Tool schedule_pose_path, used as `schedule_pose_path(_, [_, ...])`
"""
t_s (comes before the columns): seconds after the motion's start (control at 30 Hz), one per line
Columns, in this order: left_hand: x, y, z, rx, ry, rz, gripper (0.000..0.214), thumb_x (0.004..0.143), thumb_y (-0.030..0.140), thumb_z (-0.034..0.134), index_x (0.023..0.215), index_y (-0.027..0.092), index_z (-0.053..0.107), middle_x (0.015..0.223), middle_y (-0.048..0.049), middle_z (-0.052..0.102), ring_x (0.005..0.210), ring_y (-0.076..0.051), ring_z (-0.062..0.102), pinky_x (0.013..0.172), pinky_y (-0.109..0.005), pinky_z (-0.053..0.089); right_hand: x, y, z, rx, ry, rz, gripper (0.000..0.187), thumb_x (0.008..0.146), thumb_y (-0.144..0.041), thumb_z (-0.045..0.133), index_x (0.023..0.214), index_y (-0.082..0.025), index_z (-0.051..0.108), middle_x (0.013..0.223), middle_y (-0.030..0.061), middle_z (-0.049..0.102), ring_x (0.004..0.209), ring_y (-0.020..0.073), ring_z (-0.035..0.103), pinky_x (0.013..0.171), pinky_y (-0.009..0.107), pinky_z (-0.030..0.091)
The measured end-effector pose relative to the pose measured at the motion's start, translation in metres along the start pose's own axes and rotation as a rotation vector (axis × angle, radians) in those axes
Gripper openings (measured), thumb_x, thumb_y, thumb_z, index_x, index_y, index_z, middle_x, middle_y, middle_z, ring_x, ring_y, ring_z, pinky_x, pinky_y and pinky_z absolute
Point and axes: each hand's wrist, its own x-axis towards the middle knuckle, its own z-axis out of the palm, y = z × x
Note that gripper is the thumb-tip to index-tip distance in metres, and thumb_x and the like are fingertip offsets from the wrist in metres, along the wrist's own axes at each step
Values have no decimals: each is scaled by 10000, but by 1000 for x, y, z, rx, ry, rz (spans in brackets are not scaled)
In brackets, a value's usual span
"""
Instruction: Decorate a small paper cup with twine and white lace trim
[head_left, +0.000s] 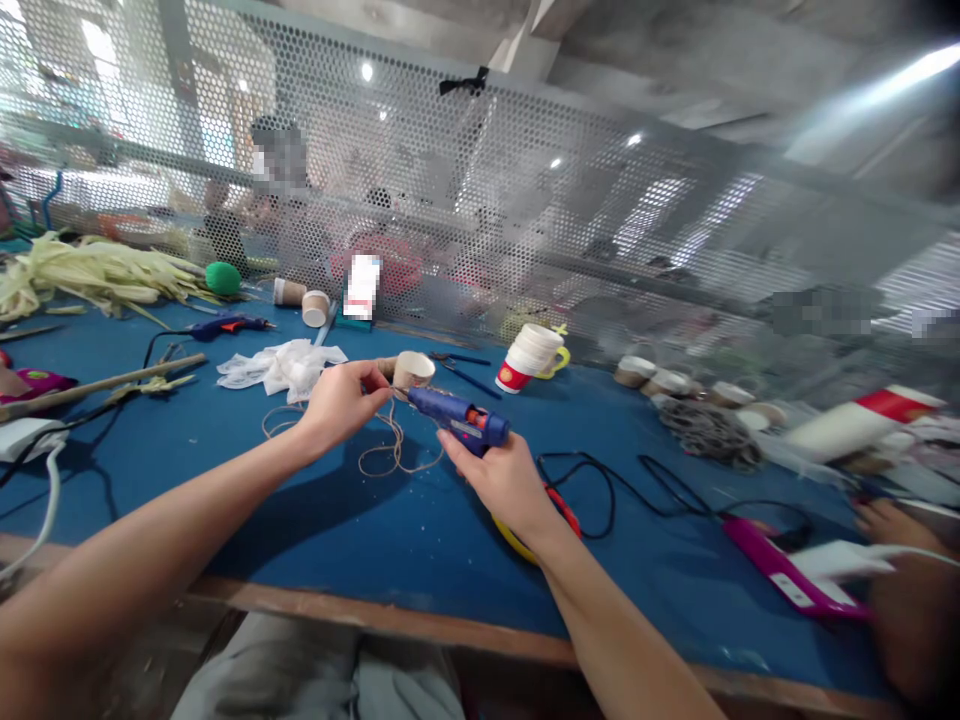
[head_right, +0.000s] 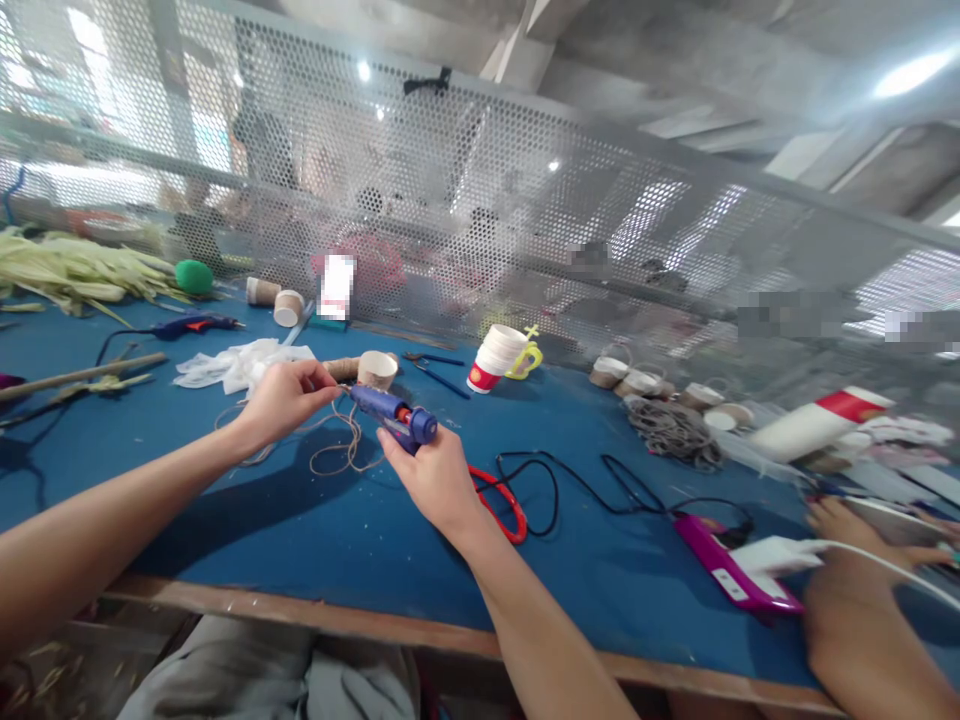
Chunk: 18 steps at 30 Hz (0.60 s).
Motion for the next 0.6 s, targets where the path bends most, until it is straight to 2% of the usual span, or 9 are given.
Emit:
schedule_pose_path(0.33, [0,0,1,1,-10,-7,113,664,253,544,628,154,586,532,11,547,484,-90,458,473,-226,328,-1,-1,0,-13,-2,12,253,738,-363,546,598,-153,573,519,33,591,552,174,567,512,278,440])
schedule_pose_path(0.6, [1,-1,1,15,1,1,108,666,254,543,626,161,583,516,16,543,470,-89,449,471,-229,328,0,1,0,-20,19,0,236,733,-362,548,648,-145,586,545,33,598,556,167,565,524,274,441])
